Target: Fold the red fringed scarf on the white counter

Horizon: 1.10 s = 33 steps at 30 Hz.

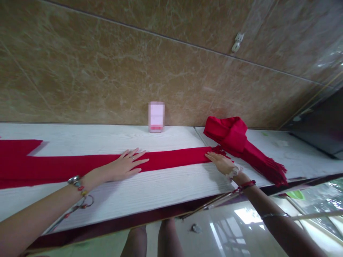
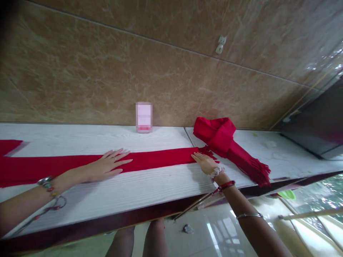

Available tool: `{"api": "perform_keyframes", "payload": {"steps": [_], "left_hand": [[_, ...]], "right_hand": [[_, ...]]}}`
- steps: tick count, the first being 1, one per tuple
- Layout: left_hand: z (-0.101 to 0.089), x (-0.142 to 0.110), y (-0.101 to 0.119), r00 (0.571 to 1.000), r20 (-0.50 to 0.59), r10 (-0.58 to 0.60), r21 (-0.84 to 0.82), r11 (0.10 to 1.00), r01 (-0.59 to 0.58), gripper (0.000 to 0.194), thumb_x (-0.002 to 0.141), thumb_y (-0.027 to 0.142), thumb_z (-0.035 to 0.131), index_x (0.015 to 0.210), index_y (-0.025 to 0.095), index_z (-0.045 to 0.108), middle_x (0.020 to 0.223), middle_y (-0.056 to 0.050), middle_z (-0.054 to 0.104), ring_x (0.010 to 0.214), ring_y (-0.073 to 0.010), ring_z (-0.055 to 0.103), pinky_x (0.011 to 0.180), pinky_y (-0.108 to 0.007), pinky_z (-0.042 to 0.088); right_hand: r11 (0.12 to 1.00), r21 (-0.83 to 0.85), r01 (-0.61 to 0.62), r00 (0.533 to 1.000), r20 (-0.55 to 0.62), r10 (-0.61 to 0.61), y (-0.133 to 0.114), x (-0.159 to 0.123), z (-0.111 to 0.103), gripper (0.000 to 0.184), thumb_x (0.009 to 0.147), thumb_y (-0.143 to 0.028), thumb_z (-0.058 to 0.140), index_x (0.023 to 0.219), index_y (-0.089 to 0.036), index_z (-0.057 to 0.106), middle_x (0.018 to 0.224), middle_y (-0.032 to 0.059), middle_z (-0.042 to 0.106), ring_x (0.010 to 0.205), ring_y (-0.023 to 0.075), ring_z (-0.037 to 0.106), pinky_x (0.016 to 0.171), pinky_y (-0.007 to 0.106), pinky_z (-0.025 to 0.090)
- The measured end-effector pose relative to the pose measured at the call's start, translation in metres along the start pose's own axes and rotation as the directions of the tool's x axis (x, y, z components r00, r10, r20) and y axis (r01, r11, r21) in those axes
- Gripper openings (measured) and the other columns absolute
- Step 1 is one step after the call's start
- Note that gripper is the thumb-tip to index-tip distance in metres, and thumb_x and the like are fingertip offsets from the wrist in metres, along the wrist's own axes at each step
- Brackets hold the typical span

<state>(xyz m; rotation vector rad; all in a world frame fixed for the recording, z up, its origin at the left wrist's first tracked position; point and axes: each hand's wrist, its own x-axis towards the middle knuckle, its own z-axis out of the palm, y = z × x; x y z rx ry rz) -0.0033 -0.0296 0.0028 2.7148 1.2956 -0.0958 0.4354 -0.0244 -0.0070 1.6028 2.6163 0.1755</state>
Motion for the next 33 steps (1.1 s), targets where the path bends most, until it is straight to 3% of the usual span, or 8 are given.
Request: {"api": "perform_keyframes", "payload": {"steps": [4, 8, 13, 16, 20, 25, 29, 33], "left_hand": [[-0.010, 0.025, 0.020, 0.991, -0.083, 0.103, 0.017, 0.995, -0.102, 0.037, 0.089, 0.035, 0.029, 0.120, 0.028, 0.048, 0.142, 0.001, 0.022, 0.131, -0.0201, 0.012, 0.104, -0.041, 0.005], [-0.009, 0.062, 0.049, 0.941, -0.145, 0.307, 0.007, 0.951, -0.309, 0.040, 0.090, 0.033, 0.029, 0.128, 0.024, 0.038, 0.140, -0.002, 0.027, 0.129, -0.0150, 0.020, 0.104, -0.033, 0.011], [-0.001, 0.078, 0.058, 0.881, -0.088, 0.465, 0.004, 0.885, -0.467, 0.042, 0.089, 0.031, 0.034, 0.131, 0.029, 0.031, 0.139, 0.000, 0.029, 0.129, -0.0174, 0.017, 0.105, -0.037, 0.010], [-0.003, 0.075, 0.054, 0.865, -0.053, 0.499, 0.018, 0.867, -0.498, 0.041, 0.090, 0.032, 0.035, 0.130, 0.035, 0.030, 0.142, 0.001, 0.022, 0.130, -0.0194, 0.014, 0.104, -0.041, 0.008], [-0.006, 0.073, 0.052, 0.868, -0.025, 0.495, 0.000, 0.869, -0.495, 0.041, 0.089, 0.034, 0.035, 0.130, 0.038, 0.029, 0.142, 0.000, 0.018, 0.130, -0.0218, 0.013, 0.103, -0.046, 0.006], [-0.002, 0.073, 0.051, 0.874, -0.021, 0.486, -0.024, 0.873, -0.487, 0.041, 0.089, 0.036, 0.036, 0.129, 0.041, 0.028, 0.143, -0.001, 0.017, 0.130, -0.0245, 0.012, 0.101, -0.052, 0.003], [-0.001, 0.072, 0.051, 0.873, -0.034, 0.486, -0.038, 0.872, -0.487, 0.039, 0.090, 0.038, 0.033, 0.128, 0.040, 0.030, 0.142, -0.001, 0.018, 0.130, -0.0251, 0.012, 0.100, -0.053, 0.003], [-0.004, 0.068, 0.053, 0.880, -0.022, 0.475, -0.023, 0.879, -0.476, 0.039, 0.089, 0.043, 0.031, 0.129, 0.039, 0.030, 0.142, -0.002, 0.019, 0.130, -0.0249, 0.011, 0.100, -0.054, 0.002]], "right_hand": [[0.999, 0.008, 0.034, 0.997, -0.077, -0.033, -0.018, 0.012, -0.016, 0.049, 0.074, -0.003, 0.026, 0.109, -0.012, 0.059, 0.118, 0.0097, 0.055, 0.114, 0.0222, 0.044, 0.099, 0.040, 0.031], [0.993, 0.118, 0.013, 0.982, -0.187, 0.009, -0.061, 0.046, -0.025, 0.042, 0.084, -0.016, 0.029, 0.121, -0.011, 0.048, 0.128, 0.0106, 0.045, 0.122, 0.0207, 0.034, 0.101, 0.038, 0.029], [0.990, 0.144, -0.015, 1.000, -0.020, 0.018, -0.098, 0.070, -0.013, 0.047, 0.087, -0.035, 0.032, 0.132, -0.022, 0.031, 0.139, 0.0065, 0.029, 0.127, 0.0245, 0.023, 0.099, 0.051, 0.024], [0.993, 0.096, -0.075, 0.997, 0.034, 0.072, -0.089, 0.061, -0.006, 0.048, 0.088, -0.039, 0.028, 0.134, -0.024, 0.027, 0.141, 0.0052, 0.024, 0.128, 0.0252, 0.019, 0.099, 0.053, 0.022], [0.964, 0.019, -0.264, 0.960, 0.098, 0.261, -0.047, 0.037, -0.001, 0.049, 0.089, -0.035, 0.028, 0.135, -0.019, 0.026, 0.141, 0.0089, 0.022, 0.128, 0.0256, 0.018, 0.099, 0.052, 0.024], [0.917, -0.043, -0.396, 0.917, 0.042, 0.398, -0.016, 0.026, -0.002, 0.047, 0.088, -0.028, 0.029, 0.132, -0.011, 0.031, 0.138, 0.0158, 0.028, 0.126, 0.0276, 0.023, 0.097, 0.053, 0.025], [0.965, 0.009, -0.261, 0.963, -0.061, 0.261, -0.053, 0.050, -0.010, 0.049, 0.088, -0.032, 0.028, 0.133, -0.012, 0.029, 0.139, 0.0132, 0.025, 0.128, 0.0257, 0.019, 0.100, 0.052, 0.020], [0.994, 0.083, -0.075, 0.997, -0.013, 0.077, -0.096, 0.074, -0.009, 0.049, 0.088, -0.039, 0.027, 0.134, -0.021, 0.028, 0.140, 0.0068, 0.025, 0.128, 0.0233, 0.018, 0.100, 0.050, 0.021]]}}
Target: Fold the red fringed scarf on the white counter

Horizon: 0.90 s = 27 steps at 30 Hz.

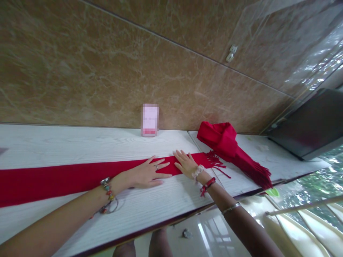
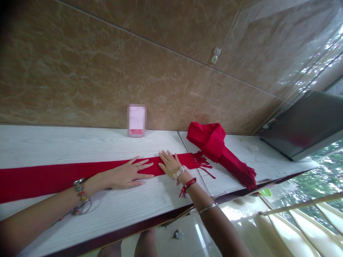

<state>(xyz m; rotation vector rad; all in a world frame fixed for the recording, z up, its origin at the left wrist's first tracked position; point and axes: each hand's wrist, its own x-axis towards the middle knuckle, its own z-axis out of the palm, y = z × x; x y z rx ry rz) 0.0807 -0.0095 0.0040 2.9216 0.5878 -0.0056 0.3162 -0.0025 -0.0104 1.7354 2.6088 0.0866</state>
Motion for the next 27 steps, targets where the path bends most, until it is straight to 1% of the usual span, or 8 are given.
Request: {"api": "perform_keyframes", "payload": {"steps": [3, 6, 9, 12, 15, 18, 23, 27], "left_hand": [[-0.002, -0.004, 0.002, 1.000, 0.015, -0.014, 0.008, 1.000, 0.014, 0.041, 0.089, 0.043, 0.032, 0.130, 0.038, 0.030, 0.142, -0.003, 0.018, 0.130, -0.0253, 0.011, 0.101, -0.053, 0.003], [-0.003, -0.007, 0.003, 1.000, 0.019, -0.022, 0.002, 1.000, 0.022, 0.042, 0.089, 0.043, 0.033, 0.130, 0.037, 0.030, 0.143, -0.004, 0.017, 0.130, -0.0260, 0.011, 0.101, -0.053, 0.004], [0.000, -0.007, 0.003, 1.000, -0.006, -0.019, -0.005, 1.000, 0.019, 0.041, 0.088, 0.043, 0.033, 0.129, 0.037, 0.031, 0.143, -0.003, 0.017, 0.130, -0.0259, 0.013, 0.101, -0.052, 0.004], [0.002, -0.005, 0.003, 0.999, -0.043, -0.007, -0.006, 1.000, 0.007, 0.041, 0.088, 0.045, 0.032, 0.128, 0.036, 0.033, 0.142, -0.003, 0.020, 0.129, -0.0258, 0.015, 0.101, -0.052, 0.004], [-0.001, -0.010, 0.003, 0.998, -0.060, -0.007, 0.018, 1.000, 0.009, 0.044, 0.089, 0.048, 0.027, 0.130, 0.034, 0.030, 0.141, -0.003, 0.022, 0.129, -0.0238, 0.016, 0.102, -0.050, 0.003], [-0.007, -0.032, 0.000, 0.995, -0.073, -0.065, 0.066, 0.995, 0.070, 0.044, 0.090, 0.046, 0.025, 0.132, 0.033, 0.027, 0.142, -0.003, 0.021, 0.130, -0.0202, 0.015, 0.103, -0.046, 0.002], [-0.007, -0.105, -0.012, 0.967, -0.022, -0.253, 0.110, 0.961, 0.254, 0.043, 0.091, 0.043, 0.027, 0.132, 0.032, 0.026, 0.142, -0.001, 0.020, 0.130, -0.0186, 0.012, 0.104, -0.042, 0.002], [0.002, -0.163, -0.019, 0.916, 0.005, -0.400, 0.130, 0.909, 0.396, 0.043, 0.092, 0.040, 0.024, 0.134, 0.030, 0.024, 0.142, 0.000, 0.020, 0.131, -0.0180, 0.011, 0.104, -0.040, 0.002]], "right_hand": [[0.999, 0.001, -0.046, 0.998, 0.051, 0.046, 0.011, -0.004, 0.005, 0.047, 0.088, -0.039, 0.026, 0.133, -0.024, 0.029, 0.140, 0.0058, 0.026, 0.128, 0.0235, 0.020, 0.099, 0.051, 0.022], [0.982, -0.050, -0.183, 0.981, 0.057, 0.186, 0.053, -0.021, 0.008, 0.047, 0.089, -0.035, 0.026, 0.133, -0.021, 0.030, 0.139, 0.0092, 0.028, 0.127, 0.0251, 0.023, 0.098, 0.051, 0.025], [0.966, -0.099, -0.238, 0.969, 0.048, 0.244, 0.090, -0.036, 0.008, 0.044, 0.089, -0.031, 0.026, 0.130, -0.019, 0.035, 0.135, 0.0122, 0.035, 0.124, 0.0257, 0.029, 0.096, 0.050, 0.029], [0.942, -0.146, -0.303, 0.952, -0.014, 0.304, 0.093, -0.035, 0.005, 0.044, 0.088, -0.030, 0.029, 0.128, -0.014, 0.039, 0.133, 0.0160, 0.038, 0.123, 0.0283, 0.030, 0.097, 0.052, 0.027], [0.962, -0.104, -0.253, 0.965, -0.097, 0.243, 0.058, -0.017, -0.001, 0.046, 0.087, -0.033, 0.032, 0.127, -0.012, 0.039, 0.135, 0.0161, 0.034, 0.125, 0.0293, 0.027, 0.098, 0.053, 0.023], [1.000, 0.013, 0.028, 0.995, -0.095, -0.026, 0.001, 0.008, -0.009, 0.047, 0.087, -0.036, 0.033, 0.128, -0.015, 0.038, 0.136, 0.0128, 0.033, 0.126, 0.0258, 0.024, 0.100, 0.050, 0.022], [0.923, 0.121, 0.365, 0.931, -0.068, -0.359, -0.082, 0.040, -0.012, 0.050, 0.087, -0.037, 0.033, 0.131, -0.014, 0.033, 0.138, 0.0107, 0.031, 0.127, 0.0238, 0.022, 0.101, 0.047, 0.022], [0.888, 0.118, 0.445, 0.895, -0.048, -0.443, -0.103, 0.047, -0.001, 0.050, 0.087, -0.036, 0.031, 0.132, -0.015, 0.031, 0.137, 0.0094, 0.031, 0.125, 0.0246, 0.027, 0.100, 0.049, 0.024]]}}
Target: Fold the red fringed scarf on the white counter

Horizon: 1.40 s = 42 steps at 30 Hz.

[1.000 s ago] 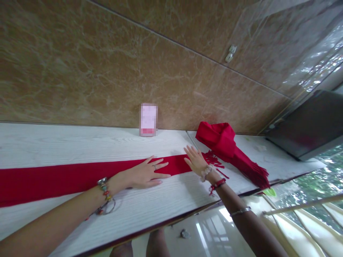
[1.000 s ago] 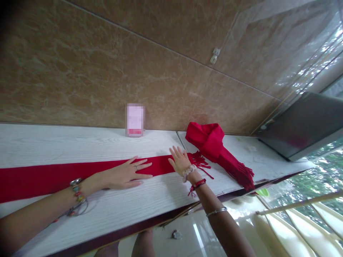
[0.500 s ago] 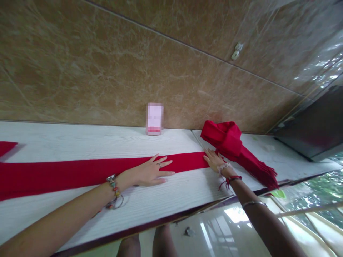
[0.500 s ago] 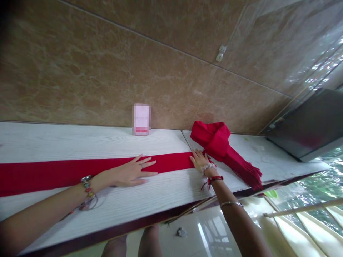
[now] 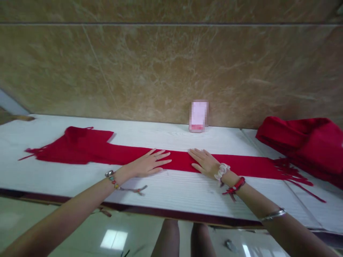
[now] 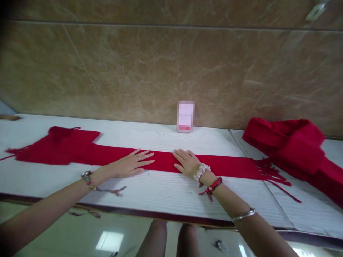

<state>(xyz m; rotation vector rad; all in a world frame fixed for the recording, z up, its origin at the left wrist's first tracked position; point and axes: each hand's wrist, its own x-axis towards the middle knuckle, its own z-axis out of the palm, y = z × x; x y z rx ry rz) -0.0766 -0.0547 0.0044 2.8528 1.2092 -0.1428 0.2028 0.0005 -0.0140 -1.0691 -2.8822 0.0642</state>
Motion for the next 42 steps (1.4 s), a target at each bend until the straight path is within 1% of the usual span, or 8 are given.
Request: {"api": "perform_keyframes", "payload": {"steps": [8, 11, 15, 19, 26, 32, 37, 42], "left_hand": [[0.007, -0.056, -0.033, 0.980, 0.011, -0.197, 0.030, 0.980, 0.197, 0.045, 0.092, 0.040, 0.025, 0.134, 0.029, 0.021, 0.142, -0.002, 0.019, 0.130, -0.0191, 0.013, 0.104, -0.040, 0.007], [0.009, -0.072, -0.043, 0.961, 0.011, -0.275, 0.052, 0.960, 0.274, 0.047, 0.091, 0.043, 0.026, 0.135, 0.029, 0.019, 0.143, -0.003, 0.015, 0.130, -0.0220, 0.011, 0.103, -0.043, 0.009], [0.008, -0.090, -0.052, 0.952, 0.023, -0.307, 0.093, 0.948, 0.303, 0.049, 0.090, 0.043, 0.029, 0.135, 0.026, 0.019, 0.143, -0.004, 0.014, 0.131, -0.0212, 0.010, 0.103, -0.041, 0.012], [0.004, -0.111, -0.066, 0.947, 0.009, -0.321, 0.151, 0.937, 0.316, 0.045, 0.091, 0.035, 0.032, 0.133, 0.023, 0.027, 0.141, -0.005, 0.022, 0.130, -0.0169, 0.016, 0.104, -0.033, 0.018], [0.001, -0.153, -0.099, 0.936, -0.008, -0.352, 0.254, 0.904, 0.342, 0.050, 0.081, 0.001, 0.030, 0.128, 0.016, 0.038, 0.135, -0.007, 0.037, 0.125, -0.0152, 0.029, 0.103, -0.030, 0.025], [0.007, -0.167, -0.085, 0.903, -0.041, -0.429, 0.290, 0.859, 0.421, 0.062, 0.073, -0.008, 0.023, 0.130, 0.014, 0.034, 0.136, -0.010, 0.032, 0.125, -0.0176, 0.027, 0.101, -0.031, 0.028], [0.013, -0.169, -0.071, 0.894, 0.026, -0.448, 0.301, 0.856, 0.421, 0.062, 0.074, -0.008, 0.023, 0.130, 0.017, 0.033, 0.138, -0.009, 0.029, 0.128, -0.0187, 0.018, 0.103, -0.033, 0.025], [0.011, -0.166, -0.076, 0.893, 0.053, -0.447, 0.283, 0.865, 0.416, 0.064, 0.072, -0.009, 0.022, 0.130, 0.014, 0.033, 0.139, -0.010, 0.026, 0.128, -0.0176, 0.015, 0.104, -0.032, 0.022]], "right_hand": [[1.000, 0.013, 0.011, 0.999, -0.035, -0.011, 0.008, 0.000, 0.006, 0.051, 0.087, -0.040, 0.029, 0.134, -0.023, 0.026, 0.137, 0.0077, 0.032, 0.126, 0.0246, 0.026, 0.099, 0.050, 0.025], [0.996, 0.041, 0.080, 0.993, -0.085, -0.077, -0.013, 0.020, -0.003, 0.050, 0.087, -0.041, 0.030, 0.134, -0.024, 0.026, 0.140, 0.0069, 0.027, 0.128, 0.0251, 0.019, 0.100, 0.052, 0.020], [0.942, 0.082, 0.326, 0.945, -0.060, -0.322, -0.061, 0.062, -0.007, 0.054, 0.086, -0.040, 0.035, 0.134, -0.018, 0.027, 0.140, 0.0096, 0.026, 0.128, 0.0249, 0.018, 0.101, 0.051, 0.019], [0.885, 0.105, 0.453, 0.891, -0.024, -0.453, -0.090, 0.092, 0.006, 0.047, 0.085, -0.030, 0.038, 0.130, -0.015, 0.036, 0.135, 0.0115, 0.035, 0.126, 0.0227, 0.026, 0.102, 0.047, 0.021], [0.860, 0.121, 0.496, 0.869, -0.063, -0.491, -0.079, 0.103, 0.021, 0.043, 0.082, -0.012, 0.034, 0.123, -0.015, 0.046, 0.127, 0.0115, 0.046, 0.121, 0.0192, 0.035, 0.101, 0.041, 0.027], [0.845, 0.155, 0.512, 0.858, -0.139, -0.495, -0.072, 0.103, 0.028, 0.047, 0.084, -0.008, 0.025, 0.125, -0.022, 0.043, 0.128, 0.0069, 0.045, 0.121, 0.0151, 0.035, 0.101, 0.041, 0.029], [0.837, 0.199, 0.510, 0.857, -0.036, -0.514, -0.073, 0.100, 0.025, 0.051, 0.079, -0.005, 0.027, 0.126, -0.019, 0.042, 0.131, 0.0080, 0.041, 0.123, 0.0158, 0.031, 0.103, 0.044, 0.022], [0.816, 0.335, 0.470, 0.861, 0.030, -0.508, -0.073, 0.094, 0.013, 0.063, 0.072, -0.002, 0.028, 0.132, -0.021, 0.030, 0.134, 0.0039, 0.037, 0.125, 0.0138, 0.027, 0.104, 0.043, 0.019]]}}
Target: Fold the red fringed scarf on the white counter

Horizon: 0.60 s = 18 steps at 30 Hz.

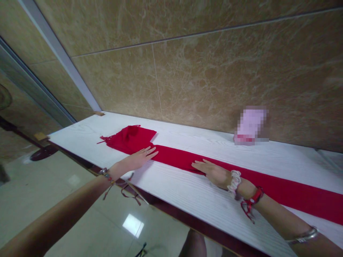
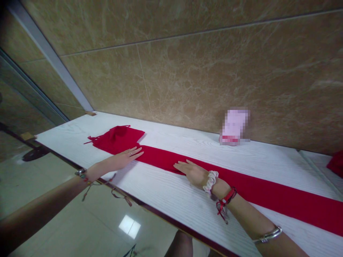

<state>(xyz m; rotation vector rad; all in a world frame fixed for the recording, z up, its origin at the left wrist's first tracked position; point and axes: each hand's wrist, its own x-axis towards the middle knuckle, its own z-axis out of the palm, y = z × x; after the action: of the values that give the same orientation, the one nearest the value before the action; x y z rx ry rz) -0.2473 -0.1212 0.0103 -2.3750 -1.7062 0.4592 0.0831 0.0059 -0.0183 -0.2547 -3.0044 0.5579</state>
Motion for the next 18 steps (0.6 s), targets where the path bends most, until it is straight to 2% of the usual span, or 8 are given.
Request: {"api": "perform_keyframes", "payload": {"steps": [6, 10, 12, 14, 16, 18], "left_hand": [[0.010, 0.000, -0.019, 1.000, -0.005, 0.023, -0.040, 0.999, -0.024, 0.067, 0.069, -0.009, 0.022, 0.130, 0.017, 0.033, 0.138, -0.006, 0.030, 0.129, -0.0145, 0.014, 0.104, -0.033, 0.021], [-0.005, -0.002, -0.027, 1.000, 0.011, 0.023, -0.115, 0.993, -0.021, 0.056, 0.074, -0.001, 0.028, 0.126, 0.017, 0.039, 0.135, -0.006, 0.036, 0.127, -0.0152, 0.024, 0.102, -0.033, 0.023], [-0.021, 0.003, -0.019, 1.000, 0.004, -0.007, -0.135, 0.991, 0.007, 0.047, 0.078, 0.008, 0.032, 0.122, 0.019, 0.045, 0.131, -0.006, 0.041, 0.123, -0.0173, 0.032, 0.101, -0.034, 0.025], [-0.036, 0.014, -0.002, 0.998, -0.048, -0.048, -0.148, 0.988, 0.040, 0.041, 0.081, 0.015, 0.034, 0.119, 0.020, 0.048, 0.129, -0.007, 0.043, 0.119, -0.0184, 0.036, 0.100, -0.036, 0.025], [-0.042, 0.028, 0.021, 0.992, -0.111, -0.053, -0.176, 0.984, 0.033, 0.039, 0.086, 0.021, 0.030, 0.123, 0.022, 0.044, 0.133, -0.007, 0.038, 0.122, -0.0192, 0.032, 0.100, -0.038, 0.023], [-0.038, 0.039, 0.041, 0.994, -0.108, -0.023, -0.216, 0.976, 0.000, 0.040, 0.090, 0.030, 0.027, 0.129, 0.026, 0.035, 0.138, -0.005, 0.030, 0.127, -0.0220, 0.023, 0.100, -0.044, 0.022]], "right_hand": [[1.000, 0.024, 0.011, 1.000, -0.022, -0.010, -0.001, -0.023, 0.013, 0.051, 0.082, -0.008, 0.026, 0.131, -0.021, 0.033, 0.134, 0.0058, 0.036, 0.125, 0.0139, 0.026, 0.103, 0.043, 0.021], [1.000, -0.015, -0.013, 1.000, -0.026, 0.012, -0.003, -0.029, 0.013, 0.049, 0.083, -0.009, 0.023, 0.129, -0.019, 0.038, 0.134, 0.0064, 0.038, 0.125, 0.0132, 0.027, 0.103, 0.041, 0.022], [0.999, -0.019, -0.026, 1.000, -0.010, 0.026, -0.008, -0.025, 0.003, 0.049, 0.082, -0.009, 0.025, 0.129, -0.018, 0.038, 0.133, 0.0064, 0.038, 0.125, 0.0132, 0.027, 0.104, 0.039, 0.022], [0.999, -0.026, -0.036, 0.999, -0.029, 0.035, -0.014, -0.016, -0.010, 0.048, 0.083, -0.013, 0.029, 0.130, -0.018, 0.035, 0.134, 0.0062, 0.036, 0.126, 0.0144, 0.025, 0.104, 0.040, 0.021], [0.996, -0.046, -0.073, 0.996, -0.054, 0.070, -0.021, -0.006, -0.018, 0.048, 0.085, -0.022, 0.034, 0.133, -0.017, 0.031, 0.137, 0.0075, 0.031, 0.127, 0.0177, 0.022, 0.104, 0.043, 0.019], [0.985, -0.091, -0.146, 0.989, -0.037, 0.143, -0.028, 0.004, -0.017, 0.051, 0.086, -0.031, 0.037, 0.133, -0.014, 0.029, 0.138, 0.0102, 0.027, 0.127, 0.0224, 0.020, 0.103, 0.047, 0.020]]}}
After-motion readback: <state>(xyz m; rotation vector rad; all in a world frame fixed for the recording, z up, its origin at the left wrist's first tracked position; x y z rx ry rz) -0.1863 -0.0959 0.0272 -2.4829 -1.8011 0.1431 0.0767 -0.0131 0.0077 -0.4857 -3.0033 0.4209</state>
